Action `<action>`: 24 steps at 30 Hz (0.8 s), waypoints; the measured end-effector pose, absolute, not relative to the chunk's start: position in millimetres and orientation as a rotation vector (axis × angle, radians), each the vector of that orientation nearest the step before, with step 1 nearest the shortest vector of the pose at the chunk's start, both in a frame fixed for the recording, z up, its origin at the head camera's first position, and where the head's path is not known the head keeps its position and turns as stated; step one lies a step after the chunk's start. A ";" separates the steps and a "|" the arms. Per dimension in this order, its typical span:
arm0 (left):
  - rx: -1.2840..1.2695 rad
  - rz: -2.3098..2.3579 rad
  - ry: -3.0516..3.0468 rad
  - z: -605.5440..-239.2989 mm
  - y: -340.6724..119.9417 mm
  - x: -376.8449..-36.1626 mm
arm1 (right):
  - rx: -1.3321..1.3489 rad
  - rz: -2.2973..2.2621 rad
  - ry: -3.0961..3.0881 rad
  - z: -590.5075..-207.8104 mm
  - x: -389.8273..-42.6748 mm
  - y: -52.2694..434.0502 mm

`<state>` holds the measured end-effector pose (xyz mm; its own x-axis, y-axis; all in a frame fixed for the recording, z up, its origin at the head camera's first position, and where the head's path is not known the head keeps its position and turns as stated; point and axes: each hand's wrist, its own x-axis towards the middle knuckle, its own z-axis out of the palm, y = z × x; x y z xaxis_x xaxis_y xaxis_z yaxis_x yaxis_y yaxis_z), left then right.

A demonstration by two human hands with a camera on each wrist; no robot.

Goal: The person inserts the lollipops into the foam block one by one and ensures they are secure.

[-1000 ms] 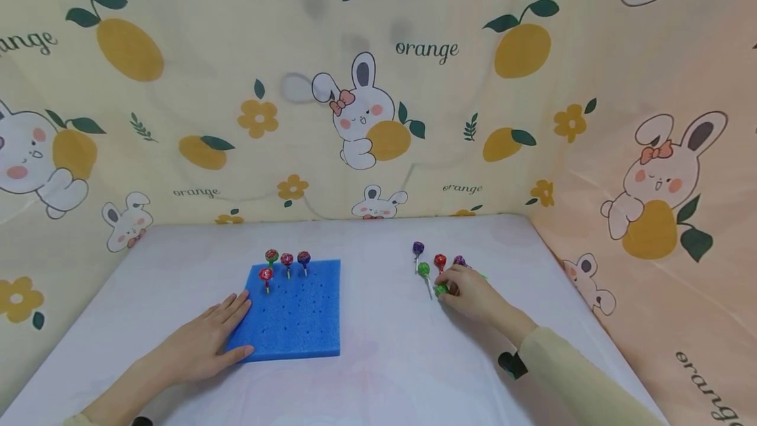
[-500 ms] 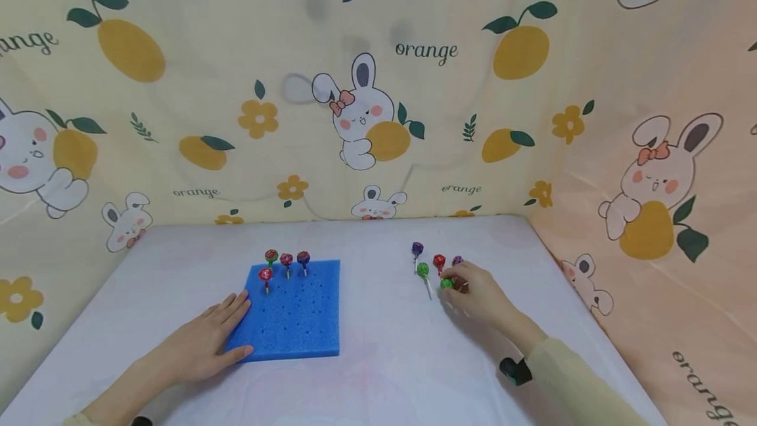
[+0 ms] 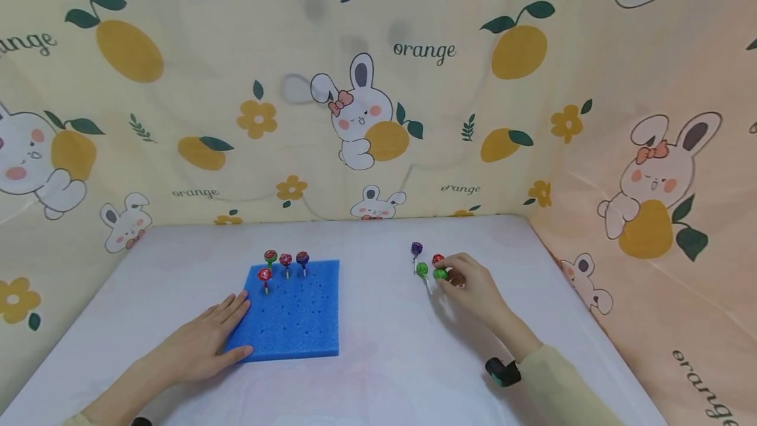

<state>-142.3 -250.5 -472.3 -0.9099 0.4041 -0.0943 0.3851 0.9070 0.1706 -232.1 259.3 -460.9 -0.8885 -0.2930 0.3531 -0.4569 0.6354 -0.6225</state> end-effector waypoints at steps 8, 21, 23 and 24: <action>0.610 0.241 2.940 -474.3 -251.7 -141.8 | 0.647 1.263 -2.520 -457.3 -238.0 234.9; 0.618 0.233 2.943 -474.0 -251.7 -141.4 | 0.684 1.513 -2.377 -452.0 -244.2 187.8; 0.617 0.235 2.942 -473.9 -251.6 -141.4 | 0.682 1.541 -2.373 -451.5 -244.8 180.8; 0.617 0.234 2.944 -473.8 -251.7 -141.5 | 0.686 1.554 -2.367 -451.2 -245.2 177.1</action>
